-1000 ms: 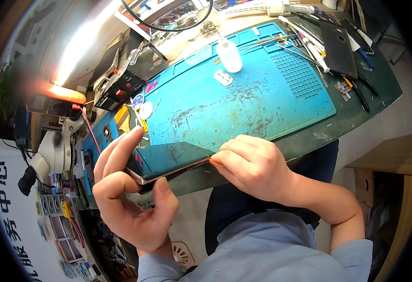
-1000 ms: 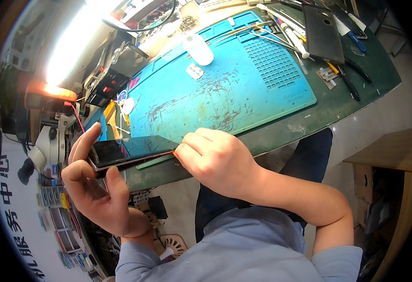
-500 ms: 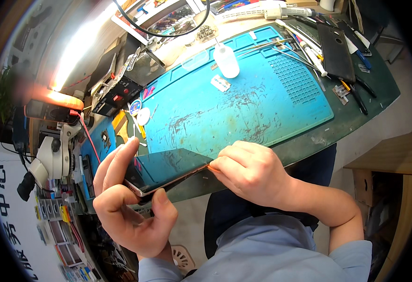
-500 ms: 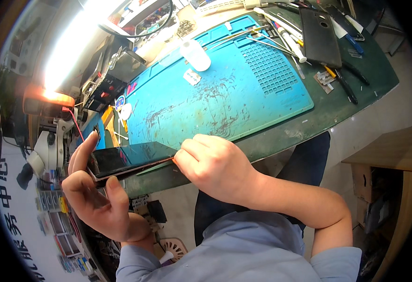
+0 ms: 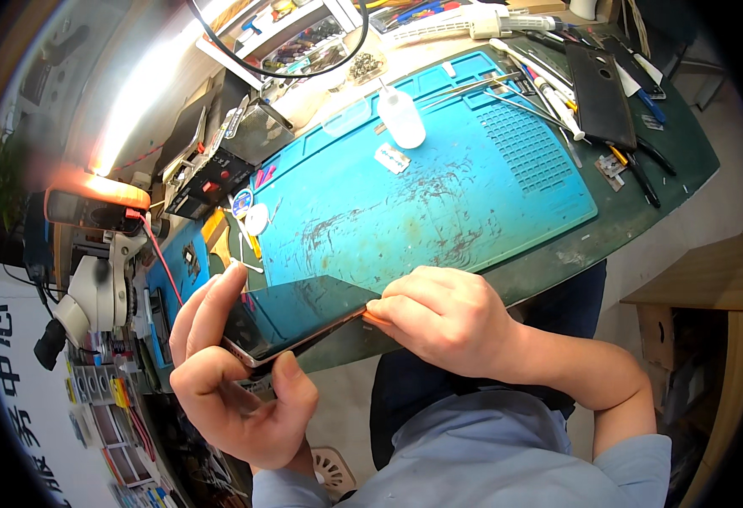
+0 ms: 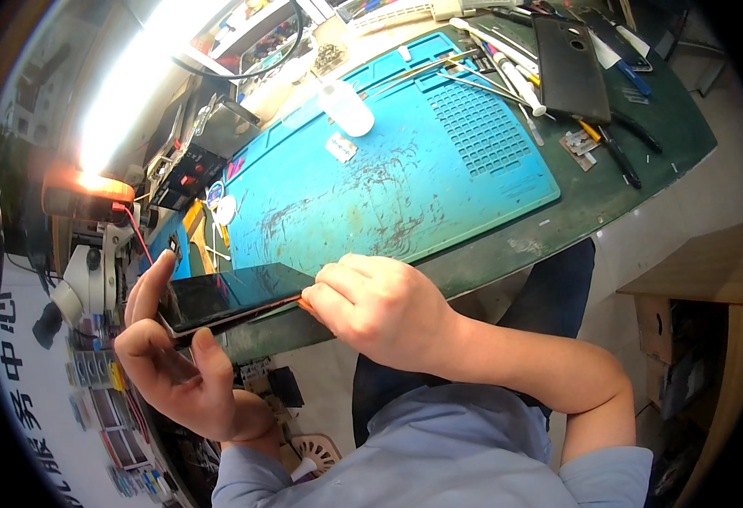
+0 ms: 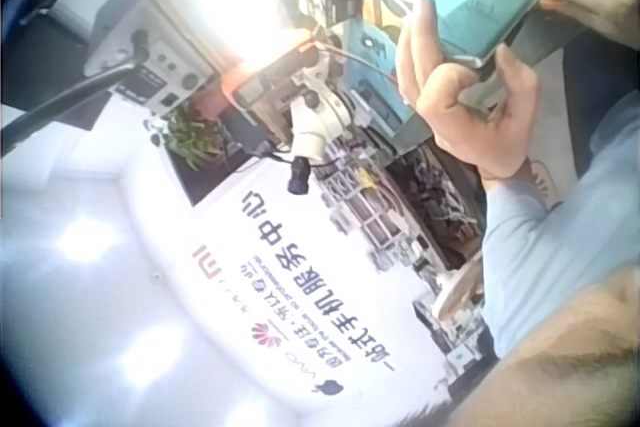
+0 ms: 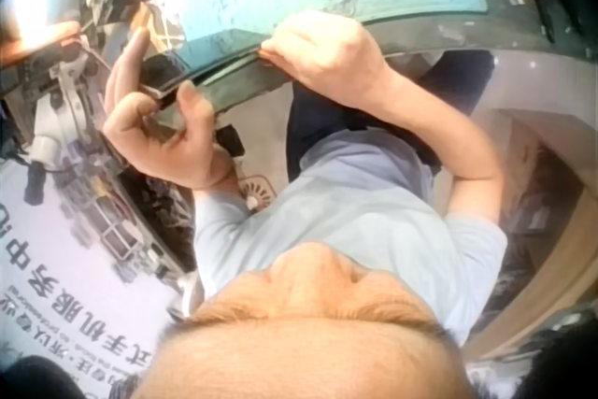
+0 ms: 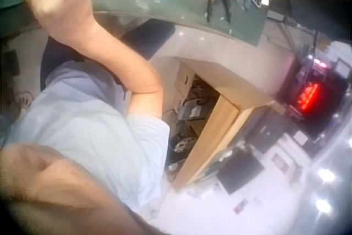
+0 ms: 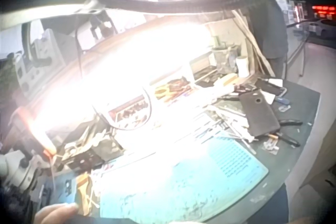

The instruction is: The person applies a protective film to the back of a smartphone. They peel the backing off the film, align it with the phone's rear surface, and smooth it down with their fingers to remove air bubbles. The person then uses a small tool to trim the excess film around the camera module and edges of the device.

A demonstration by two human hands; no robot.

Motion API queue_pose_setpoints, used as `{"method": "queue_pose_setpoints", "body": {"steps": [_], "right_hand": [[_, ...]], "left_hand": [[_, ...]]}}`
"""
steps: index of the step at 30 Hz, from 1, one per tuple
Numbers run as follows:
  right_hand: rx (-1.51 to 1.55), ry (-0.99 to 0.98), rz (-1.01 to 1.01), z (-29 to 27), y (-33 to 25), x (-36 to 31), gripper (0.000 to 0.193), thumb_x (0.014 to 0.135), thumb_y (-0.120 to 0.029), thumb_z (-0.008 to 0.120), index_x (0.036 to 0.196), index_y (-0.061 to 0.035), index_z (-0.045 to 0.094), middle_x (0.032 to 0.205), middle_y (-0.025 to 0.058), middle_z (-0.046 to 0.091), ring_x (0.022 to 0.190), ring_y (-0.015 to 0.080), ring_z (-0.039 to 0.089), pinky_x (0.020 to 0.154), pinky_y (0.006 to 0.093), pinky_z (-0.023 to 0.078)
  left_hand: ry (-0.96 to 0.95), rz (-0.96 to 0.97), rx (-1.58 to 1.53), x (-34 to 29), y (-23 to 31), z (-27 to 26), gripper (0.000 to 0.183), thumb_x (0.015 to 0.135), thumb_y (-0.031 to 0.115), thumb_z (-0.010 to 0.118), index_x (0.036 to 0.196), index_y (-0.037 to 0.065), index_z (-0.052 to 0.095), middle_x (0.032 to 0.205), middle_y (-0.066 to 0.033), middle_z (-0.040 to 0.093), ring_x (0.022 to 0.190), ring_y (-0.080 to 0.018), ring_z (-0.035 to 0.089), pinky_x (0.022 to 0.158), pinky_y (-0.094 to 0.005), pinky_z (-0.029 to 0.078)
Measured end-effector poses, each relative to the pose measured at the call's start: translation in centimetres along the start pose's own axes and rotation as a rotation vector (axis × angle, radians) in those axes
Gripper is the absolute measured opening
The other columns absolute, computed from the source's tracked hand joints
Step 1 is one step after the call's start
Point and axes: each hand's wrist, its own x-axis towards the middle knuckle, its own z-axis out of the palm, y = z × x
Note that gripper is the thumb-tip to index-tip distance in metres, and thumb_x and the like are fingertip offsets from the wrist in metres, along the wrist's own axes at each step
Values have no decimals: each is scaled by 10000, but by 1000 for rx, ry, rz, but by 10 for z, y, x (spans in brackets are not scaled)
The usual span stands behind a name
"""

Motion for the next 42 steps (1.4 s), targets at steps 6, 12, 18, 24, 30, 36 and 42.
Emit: {"method": "queue_pose_setpoints", "body": {"steps": [6,12,18,24,30,36,42], "right_hand": [[-27,-34,8,-3,-1,0,111,786,-100,711,804,-46,616,739,45,555,689,196,595,585,318,501],[-32,-40,9,0,0,-1,119,763,-103,710,780,-60,601,716,38,523,680,189,585,579,314,493],[-71,-82,67,-3,0,3,160,767,-93,707,730,-77,553,704,43,502,660,204,561,570,327,480],[-116,-191,93,-7,-5,10,181,776,-97,719,730,-75,545,703,49,503,658,222,561,584,341,483],[-126,-298,154,-13,-7,18,159,783,-116,738,758,-68,588,730,69,560,703,259,605,623,378,500],[38,-251,301,-10,-1,27,51,881,-103,686,870,-54,684,796,99,648,734,295,648,663,377,516],[30,-186,332,-6,3,32,63,896,-82,681,920,-32,711,813,106,684,662,265,645,611,354,510]], "left_hand": [[0,-10,-2,-1,-1,-3,396,859,180,714,921,66,340,1227,-307,633,1152,-408,574,1009,-483,432],[1,-8,-10,-3,-2,-3,390,864,175,709,921,69,339,1236,-303,630,1156,-408,572,1021,-485,421],[-55,25,-25,10,-5,-1,363,824,97,707,934,68,362,1259,-257,635,1176,-385,566,1049,-462,392],[-31,7,-111,13,-9,7,314,777,25,631,927,91,363,1251,-264,615,1197,-333,539,1088,-450,344],[-92,14,-43,26,-11,7,322,795,-19,650,974,85,403,1210,-165,641,1112,-221,571,1000,-389,451],[-23,-117,13,51,-35,17,268,842,50,678,994,48,457,1106,-108,679,918,-171,614,920,-367,511],[-28,-285,9,67,-34,10,397,811,231,709,1043,6,478,948,-236,620,897,-387,634,802,-436,494]]}}
